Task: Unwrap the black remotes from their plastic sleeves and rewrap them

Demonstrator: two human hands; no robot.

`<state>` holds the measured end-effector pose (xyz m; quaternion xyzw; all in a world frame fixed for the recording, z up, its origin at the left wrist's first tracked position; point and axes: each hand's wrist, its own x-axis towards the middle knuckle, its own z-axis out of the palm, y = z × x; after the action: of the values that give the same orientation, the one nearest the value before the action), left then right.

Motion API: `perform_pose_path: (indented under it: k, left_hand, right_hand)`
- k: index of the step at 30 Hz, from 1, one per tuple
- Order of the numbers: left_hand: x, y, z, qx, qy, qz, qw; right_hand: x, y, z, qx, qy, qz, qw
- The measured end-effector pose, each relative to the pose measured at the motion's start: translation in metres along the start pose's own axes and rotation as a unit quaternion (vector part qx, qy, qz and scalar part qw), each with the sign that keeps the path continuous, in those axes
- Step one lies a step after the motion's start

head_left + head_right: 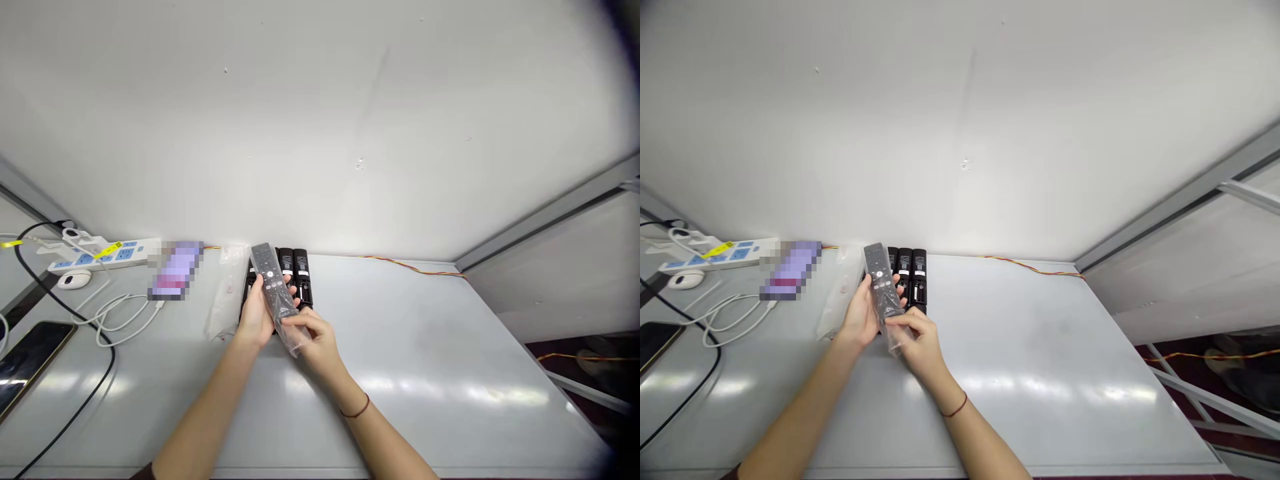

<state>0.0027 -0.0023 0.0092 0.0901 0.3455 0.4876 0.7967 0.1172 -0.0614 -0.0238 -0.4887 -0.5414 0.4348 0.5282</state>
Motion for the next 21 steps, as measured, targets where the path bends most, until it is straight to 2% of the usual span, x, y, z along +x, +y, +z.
perform_pose_path:
  k: [4, 7, 11, 15, 21]
  left_hand:
    - [-0.0016, -0.0003, 0.0026, 0.007, 0.015, -0.005, 1.000]
    - [-0.0030, 0.0004, 0.0052, 0.019, 0.030, -0.014, 0.999]
    - [-0.0028, 0.0007, 0.0051, 0.012, 0.029, -0.001, 0.999]
    - [-0.0029, 0.0003, 0.0051, 0.013, 0.033, 0.007, 0.999]
    - [-0.0040, -0.0006, 0.0060, 0.012, 0.014, 0.011, 1.000]
  right_hand:
    - [-0.0006, -0.0032, 0.0012, -0.045, 0.028, -0.041, 0.998]
    - [-0.0008, -0.0065, 0.0012, -0.092, 0.024, -0.066, 0.993]
    - [-0.0001, -0.0090, -0.0008, -0.131, -0.012, -0.049, 0.990]
    - [0.0003, -0.0074, -0.0017, -0.125, -0.035, -0.034, 0.991]
    - [-0.0013, -0.0048, 0.0004, -0.095, -0.014, -0.030, 0.995]
